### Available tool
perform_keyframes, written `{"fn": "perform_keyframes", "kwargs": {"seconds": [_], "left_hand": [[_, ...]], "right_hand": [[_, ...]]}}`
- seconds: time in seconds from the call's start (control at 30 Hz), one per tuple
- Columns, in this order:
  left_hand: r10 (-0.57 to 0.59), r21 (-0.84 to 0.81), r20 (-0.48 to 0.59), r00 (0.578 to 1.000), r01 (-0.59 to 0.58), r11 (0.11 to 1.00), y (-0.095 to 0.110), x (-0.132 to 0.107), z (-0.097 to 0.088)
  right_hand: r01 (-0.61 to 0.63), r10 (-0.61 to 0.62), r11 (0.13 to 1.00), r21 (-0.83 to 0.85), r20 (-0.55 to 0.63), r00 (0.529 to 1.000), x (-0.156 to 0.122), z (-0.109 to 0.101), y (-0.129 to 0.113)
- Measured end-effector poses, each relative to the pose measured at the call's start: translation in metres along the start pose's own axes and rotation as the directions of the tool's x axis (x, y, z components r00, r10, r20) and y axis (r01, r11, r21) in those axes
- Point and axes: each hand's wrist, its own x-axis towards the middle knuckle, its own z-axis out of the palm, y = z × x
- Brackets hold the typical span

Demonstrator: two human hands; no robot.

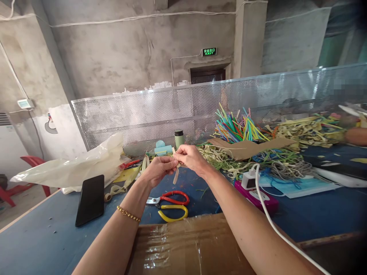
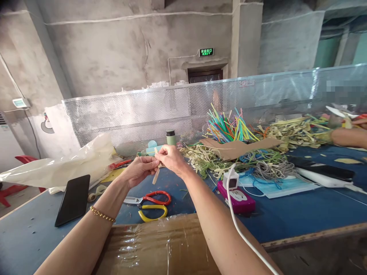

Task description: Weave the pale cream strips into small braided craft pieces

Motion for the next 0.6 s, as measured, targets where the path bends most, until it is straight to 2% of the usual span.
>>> {"fn": "perform_keyframes", "kwargs": {"seconds": [0.47, 0.6], "left_hand": [[-0.066, 0.032, 0.027, 0.997, 0.065, 0.997, 0.0013, -0.0003, 0.0013], [-0.027, -0.006, 0.014, 1.0, 0.027, 1.0, -0.0007, 0.0007, -0.0006]], "right_hand": [[0.013, -0.014, 1.0, -0.012, -0.079, 0.997, -0.0013, 0.0079, -0.0049], [0.06, -0.064, 0.994, -0.096, -0.038, 0.997, 0.0032, 0.0019, -0.0017]]}}
